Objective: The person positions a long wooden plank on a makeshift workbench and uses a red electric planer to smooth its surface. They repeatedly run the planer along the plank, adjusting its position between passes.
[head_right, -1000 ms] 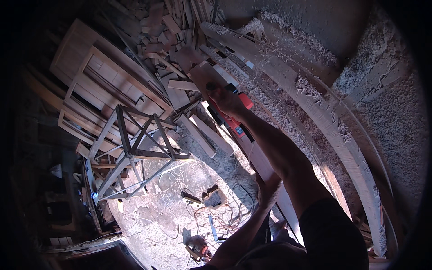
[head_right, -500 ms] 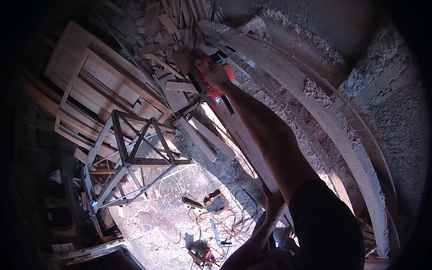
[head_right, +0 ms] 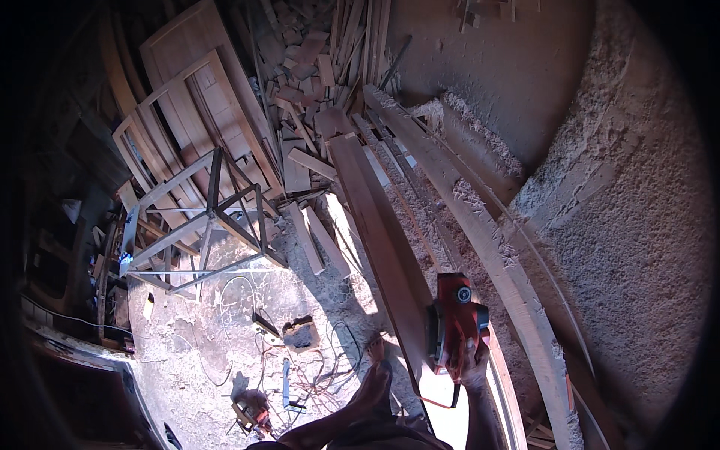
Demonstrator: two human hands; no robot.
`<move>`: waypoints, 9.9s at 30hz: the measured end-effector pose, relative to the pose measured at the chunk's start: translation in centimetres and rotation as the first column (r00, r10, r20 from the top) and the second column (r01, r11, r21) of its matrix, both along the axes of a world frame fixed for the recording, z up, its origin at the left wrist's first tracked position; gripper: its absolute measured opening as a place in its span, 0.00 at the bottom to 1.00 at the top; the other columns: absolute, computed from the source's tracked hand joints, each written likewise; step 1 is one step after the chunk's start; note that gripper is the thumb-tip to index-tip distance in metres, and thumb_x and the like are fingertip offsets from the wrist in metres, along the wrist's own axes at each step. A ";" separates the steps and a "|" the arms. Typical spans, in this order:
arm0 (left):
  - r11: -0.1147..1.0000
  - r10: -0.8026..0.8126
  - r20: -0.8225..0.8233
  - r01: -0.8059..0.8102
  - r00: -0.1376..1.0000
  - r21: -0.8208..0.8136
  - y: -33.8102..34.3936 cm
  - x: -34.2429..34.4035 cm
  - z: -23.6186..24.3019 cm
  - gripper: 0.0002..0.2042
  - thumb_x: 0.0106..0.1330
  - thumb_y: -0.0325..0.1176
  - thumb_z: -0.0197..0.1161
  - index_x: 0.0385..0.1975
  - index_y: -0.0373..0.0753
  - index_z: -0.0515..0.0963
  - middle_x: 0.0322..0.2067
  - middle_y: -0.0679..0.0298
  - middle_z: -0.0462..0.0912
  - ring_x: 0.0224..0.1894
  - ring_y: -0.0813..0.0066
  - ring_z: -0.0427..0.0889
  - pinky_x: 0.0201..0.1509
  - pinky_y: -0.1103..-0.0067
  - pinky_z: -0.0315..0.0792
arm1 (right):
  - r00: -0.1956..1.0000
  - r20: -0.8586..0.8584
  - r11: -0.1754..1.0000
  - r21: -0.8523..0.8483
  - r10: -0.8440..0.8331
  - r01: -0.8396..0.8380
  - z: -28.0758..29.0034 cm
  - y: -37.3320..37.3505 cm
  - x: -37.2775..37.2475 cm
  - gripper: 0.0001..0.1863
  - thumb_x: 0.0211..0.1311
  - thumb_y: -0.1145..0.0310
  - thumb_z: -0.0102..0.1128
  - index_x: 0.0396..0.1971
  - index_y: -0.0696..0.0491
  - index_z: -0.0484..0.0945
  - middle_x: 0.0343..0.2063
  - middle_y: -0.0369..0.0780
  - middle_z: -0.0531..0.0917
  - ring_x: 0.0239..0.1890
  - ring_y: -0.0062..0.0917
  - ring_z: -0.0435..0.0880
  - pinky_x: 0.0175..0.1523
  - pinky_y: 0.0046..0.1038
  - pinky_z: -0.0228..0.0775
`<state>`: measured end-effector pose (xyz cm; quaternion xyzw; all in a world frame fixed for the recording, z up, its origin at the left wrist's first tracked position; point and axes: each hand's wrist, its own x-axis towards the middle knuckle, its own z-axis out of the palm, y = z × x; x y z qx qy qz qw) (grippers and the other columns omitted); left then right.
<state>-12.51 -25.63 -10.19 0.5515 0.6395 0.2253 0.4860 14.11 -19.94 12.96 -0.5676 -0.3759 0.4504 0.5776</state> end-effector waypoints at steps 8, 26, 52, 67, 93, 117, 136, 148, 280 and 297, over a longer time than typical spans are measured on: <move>0.994 0.106 0.159 -0.110 0.982 0.018 -11.3 13.0 5.8 0.34 0.72 0.50 0.56 0.72 0.35 0.59 0.61 0.45 0.72 0.63 0.47 0.73 0.65 0.60 0.69 | 0.912 0.410 0.968 -0.239 0.027 0.078 -3.6 -33.9 6.4 0.22 0.75 0.50 0.57 0.48 0.56 0.76 0.26 0.40 0.79 0.26 0.26 0.79 0.32 0.30 0.70; 0.964 0.211 0.958 -0.202 0.193 -0.172 -10.3 9.0 30.0 0.29 0.69 0.44 0.64 0.66 0.43 0.63 0.50 0.62 0.72 0.37 0.64 0.82 0.38 0.68 0.81 | 0.833 0.500 0.909 -0.417 0.237 -0.009 -5.8 -41.6 7.1 0.22 0.74 0.49 0.57 0.49 0.55 0.77 0.26 0.42 0.80 0.26 0.28 0.80 0.31 0.32 0.70; 0.973 0.075 0.996 -0.224 0.049 -0.062 -0.9 4.6 48.1 0.21 0.83 0.53 0.35 0.48 0.44 0.72 0.28 0.62 0.79 0.25 0.70 0.84 0.25 0.71 0.81 | 0.780 0.524 0.878 -0.474 0.343 -0.069 -6.3 -40.3 5.6 0.22 0.74 0.48 0.57 0.49 0.53 0.78 0.27 0.45 0.81 0.25 0.31 0.81 0.29 0.34 0.69; 0.995 0.054 0.997 -0.091 0.050 -0.049 1.2 3.4 44.5 0.18 0.78 0.41 0.49 0.56 0.33 0.73 0.40 0.53 0.85 0.37 0.63 0.89 0.41 0.72 0.86 | 0.789 0.517 0.881 -0.469 0.334 -0.066 -6.0 -40.6 5.4 0.22 0.74 0.48 0.57 0.50 0.52 0.78 0.27 0.47 0.82 0.25 0.33 0.82 0.29 0.35 0.69; 0.884 0.116 0.991 -0.448 -0.067 -0.133 4.3 8.5 45.5 0.14 0.77 0.30 0.50 0.58 0.34 0.72 0.51 0.58 0.82 0.53 0.68 0.84 0.59 0.70 0.78 | 0.780 0.513 0.876 -0.474 0.357 -0.089 -6.5 -41.3 6.3 0.22 0.73 0.46 0.58 0.51 0.50 0.79 0.28 0.50 0.83 0.25 0.36 0.84 0.27 0.38 0.69; 0.961 -0.054 0.993 -0.276 -0.106 0.023 4.4 1.1 44.8 0.15 0.67 0.34 0.65 0.47 0.30 0.80 0.45 0.53 0.87 0.48 0.58 0.88 0.53 0.71 0.86 | 0.937 0.186 0.876 -0.443 0.297 -0.190 2.1 -39.5 3.5 0.33 0.73 0.37 0.50 0.57 0.53 0.75 0.41 0.49 0.86 0.49 0.40 0.86 0.53 0.40 0.75; 0.883 0.469 0.651 -0.315 0.597 -0.348 -9.3 9.3 16.8 0.18 0.80 0.43 0.49 0.61 0.43 0.74 0.40 0.65 0.81 0.38 0.72 0.80 0.43 0.76 0.78 | 0.974 0.181 0.896 -0.398 -0.135 0.198 -0.4 -41.0 4.9 0.30 0.72 0.44 0.60 0.52 0.60 0.76 0.41 0.43 0.84 0.43 0.29 0.83 0.49 0.32 0.76; 0.980 0.137 -0.302 -0.085 0.943 0.178 -6.1 11.0 6.5 0.22 0.77 0.43 0.46 0.69 0.54 0.68 0.61 0.48 0.73 0.66 0.45 0.65 0.64 0.53 0.66 | 1.000 0.011 0.959 -0.284 0.008 -0.005 3.8 -32.0 3.5 0.30 0.74 0.42 0.52 0.51 0.57 0.78 0.25 0.34 0.78 0.23 0.17 0.77 0.26 0.24 0.69; 0.996 0.012 0.050 -0.007 0.999 -0.091 10.2 -9.6 -2.6 0.13 0.71 0.41 0.64 0.37 0.35 0.83 0.33 0.54 0.87 0.38 0.67 0.85 0.41 0.69 0.76 | 0.925 0.170 0.905 -0.325 0.340 -0.274 -1.2 44.4 -13.7 0.27 0.75 0.39 0.50 0.50 0.46 0.83 0.14 0.32 0.72 0.11 0.16 0.71 0.15 0.24 0.61; 0.969 0.215 0.089 -0.201 0.973 -0.144 21.3 -10.3 1.0 0.16 0.73 0.43 0.64 0.44 0.34 0.82 0.40 0.52 0.88 0.45 0.66 0.87 0.47 0.72 0.77 | 0.969 0.050 0.951 -0.207 0.243 -0.228 0.0 68.5 -18.4 0.29 0.70 0.38 0.52 0.29 0.53 0.75 0.15 0.34 0.71 0.13 0.22 0.68 0.17 0.30 0.60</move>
